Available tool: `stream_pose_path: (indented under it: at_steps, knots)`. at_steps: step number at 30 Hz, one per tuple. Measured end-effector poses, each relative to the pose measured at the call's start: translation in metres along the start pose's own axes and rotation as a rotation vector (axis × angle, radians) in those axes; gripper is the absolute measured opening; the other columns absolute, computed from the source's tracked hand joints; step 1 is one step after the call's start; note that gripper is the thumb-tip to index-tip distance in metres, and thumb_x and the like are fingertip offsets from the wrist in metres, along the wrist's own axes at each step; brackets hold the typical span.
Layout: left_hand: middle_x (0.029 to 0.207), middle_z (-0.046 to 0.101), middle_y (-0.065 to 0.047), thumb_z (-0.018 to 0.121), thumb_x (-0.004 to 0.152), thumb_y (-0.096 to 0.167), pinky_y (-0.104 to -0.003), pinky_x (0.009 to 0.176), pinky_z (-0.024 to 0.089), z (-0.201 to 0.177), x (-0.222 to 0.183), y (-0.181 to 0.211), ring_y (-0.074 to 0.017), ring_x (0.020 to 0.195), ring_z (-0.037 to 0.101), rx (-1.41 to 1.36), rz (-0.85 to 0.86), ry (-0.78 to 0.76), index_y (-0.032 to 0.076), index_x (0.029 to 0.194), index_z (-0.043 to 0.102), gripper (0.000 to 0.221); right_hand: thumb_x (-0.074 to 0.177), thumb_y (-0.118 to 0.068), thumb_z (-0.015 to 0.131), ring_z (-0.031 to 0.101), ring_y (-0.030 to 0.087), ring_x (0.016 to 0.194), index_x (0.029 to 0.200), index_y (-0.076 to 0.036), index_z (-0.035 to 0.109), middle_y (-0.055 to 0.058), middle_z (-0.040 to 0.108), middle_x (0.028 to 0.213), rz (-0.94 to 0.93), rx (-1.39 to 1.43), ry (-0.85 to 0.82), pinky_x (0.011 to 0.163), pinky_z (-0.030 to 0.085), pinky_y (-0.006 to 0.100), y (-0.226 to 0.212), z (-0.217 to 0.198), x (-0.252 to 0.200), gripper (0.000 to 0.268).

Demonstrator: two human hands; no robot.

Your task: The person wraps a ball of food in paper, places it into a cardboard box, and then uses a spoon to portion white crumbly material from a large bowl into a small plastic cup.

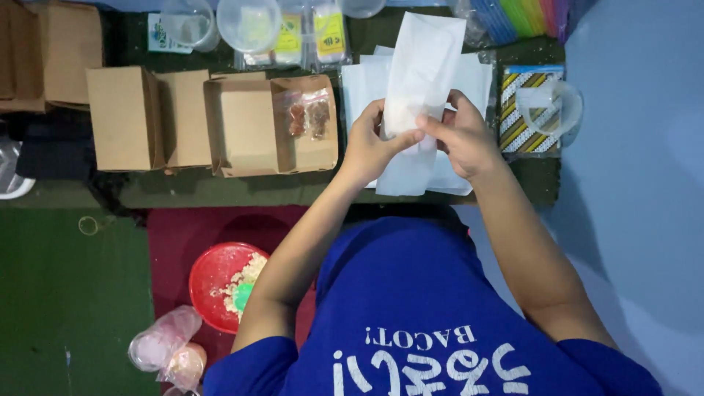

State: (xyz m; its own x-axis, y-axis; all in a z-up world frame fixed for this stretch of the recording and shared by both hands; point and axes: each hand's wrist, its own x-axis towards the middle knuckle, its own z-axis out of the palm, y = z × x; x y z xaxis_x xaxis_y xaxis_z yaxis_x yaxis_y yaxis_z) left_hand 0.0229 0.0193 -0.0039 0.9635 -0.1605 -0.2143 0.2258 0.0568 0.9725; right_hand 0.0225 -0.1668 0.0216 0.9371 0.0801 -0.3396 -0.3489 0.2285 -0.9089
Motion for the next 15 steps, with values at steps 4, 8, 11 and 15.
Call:
stream_pose_path:
  at_steps: [4,8,11,15]
  knots:
    - [0.119,0.065,-0.021,0.100,0.071,0.023,-0.049,0.086,0.061,-0.001,-0.010,0.024,-0.0378,0.110,0.067,0.034,0.003,-0.059,0.008,0.135,0.057,0.078,0.087,-0.015,0.091,0.070,0.022,0.090,0.121,-0.001,0.058,0.015,0.064,0.096,-0.062,-0.132,0.059,0.059,0.060,0.039,0.001,0.009,0.006,0.050]
    - [0.113,0.069,-0.028,0.099,0.070,0.017,-0.045,0.081,0.063,0.002,-0.017,0.010,-0.0407,0.103,0.071,0.027,-0.072,-0.021,0.012,0.139,0.054,0.083,0.087,-0.015,0.092,0.073,0.027,0.090,0.120,-0.002,0.061,0.015,0.066,0.097,-0.081,-0.033,0.098,0.058,0.061,0.045,0.008,0.003,0.008,0.047]
    - [0.103,0.073,-0.025,0.102,0.064,0.018,-0.042,0.076,0.063,0.003,-0.018,-0.008,-0.0366,0.095,0.073,0.049,-0.130,-0.037,0.012,0.133,0.057,0.082,0.087,-0.015,0.092,0.076,0.030,0.094,0.120,-0.004,0.061,0.016,0.069,0.099,-0.090,-0.002,0.115,0.060,0.064,0.048,0.007,-0.001,0.010,0.046]
    - [0.095,0.077,-0.020,0.102,0.059,0.014,-0.037,0.073,0.063,-0.010,-0.021,-0.005,-0.0261,0.086,0.075,0.122,-0.250,-0.165,0.009,0.121,0.065,0.072,0.088,-0.016,0.091,0.077,0.030,0.092,0.119,-0.005,0.062,0.016,0.071,0.099,-0.108,-0.003,0.135,0.064,0.067,0.050,0.010,-0.007,0.013,0.044]
